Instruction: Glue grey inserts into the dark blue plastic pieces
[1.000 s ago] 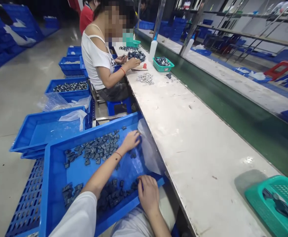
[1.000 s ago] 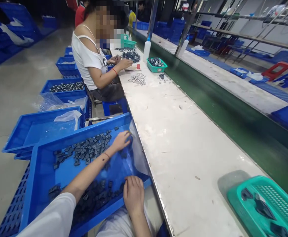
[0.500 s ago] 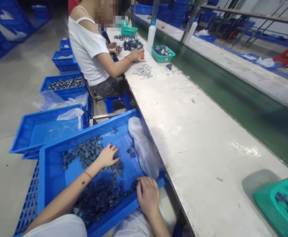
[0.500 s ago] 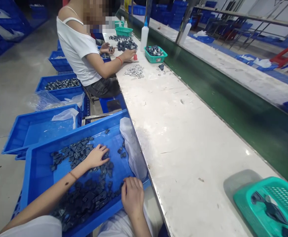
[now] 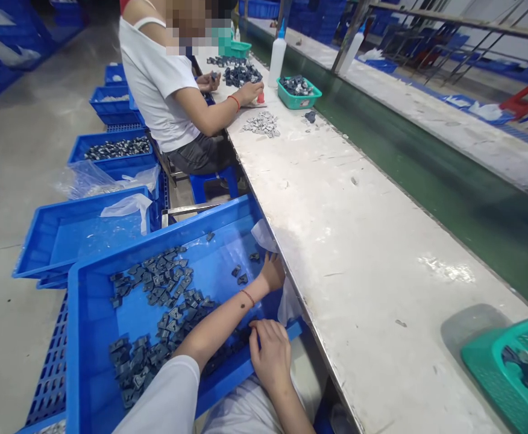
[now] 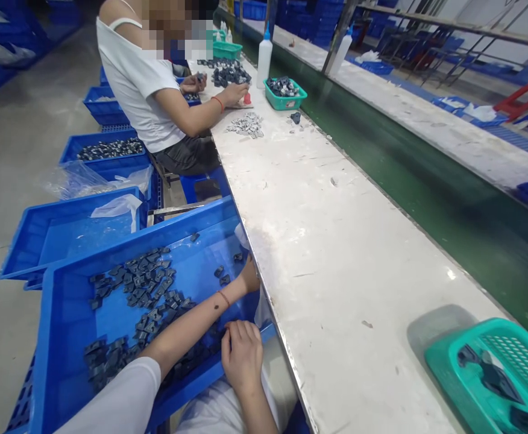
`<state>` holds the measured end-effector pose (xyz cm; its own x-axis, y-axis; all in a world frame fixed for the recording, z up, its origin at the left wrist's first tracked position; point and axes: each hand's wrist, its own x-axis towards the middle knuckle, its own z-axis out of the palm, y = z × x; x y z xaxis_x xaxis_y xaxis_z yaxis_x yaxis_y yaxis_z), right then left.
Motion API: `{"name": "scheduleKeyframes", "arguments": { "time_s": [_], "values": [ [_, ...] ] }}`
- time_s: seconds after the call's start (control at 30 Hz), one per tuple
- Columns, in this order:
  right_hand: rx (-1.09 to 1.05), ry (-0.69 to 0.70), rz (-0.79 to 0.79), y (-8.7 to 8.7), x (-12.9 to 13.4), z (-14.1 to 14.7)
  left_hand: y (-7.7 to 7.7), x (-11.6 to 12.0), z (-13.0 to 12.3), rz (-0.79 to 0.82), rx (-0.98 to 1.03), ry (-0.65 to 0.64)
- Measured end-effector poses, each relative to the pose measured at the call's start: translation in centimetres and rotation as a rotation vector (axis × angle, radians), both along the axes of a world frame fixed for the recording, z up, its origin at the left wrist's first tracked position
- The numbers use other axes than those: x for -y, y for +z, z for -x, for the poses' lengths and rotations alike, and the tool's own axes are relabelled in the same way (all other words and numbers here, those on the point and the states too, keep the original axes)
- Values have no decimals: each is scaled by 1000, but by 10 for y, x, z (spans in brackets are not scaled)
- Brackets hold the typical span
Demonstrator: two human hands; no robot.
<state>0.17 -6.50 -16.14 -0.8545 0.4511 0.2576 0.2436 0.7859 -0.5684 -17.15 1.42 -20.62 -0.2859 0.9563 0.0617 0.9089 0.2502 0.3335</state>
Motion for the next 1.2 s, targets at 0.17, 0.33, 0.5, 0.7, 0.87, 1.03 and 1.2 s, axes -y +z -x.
{"name": "scheduleKeyframes", "arguments": {
  "time_s": [0.17,0.33,0.5,0.7,0.87,1.03,1.2],
  "values": [
    [-5,1,3,-1,0,0,-4,46,41,82,-9,78],
    [-28,12,12,-2,0,1,7,133,40,142,28,11],
    [-42,22,16,-3,0,1,29,210,3,265,124,-45],
    [-64,23,21,-5,0,0,49,212,75,355,146,77],
    [-63,7,18,-4,2,2,49,210,140,329,-45,605],
    [-29,-4,36,-2,3,3,34,243,120,399,-45,904],
    [89,6,90,2,2,3,28,261,75,426,88,819]
  ]
}}
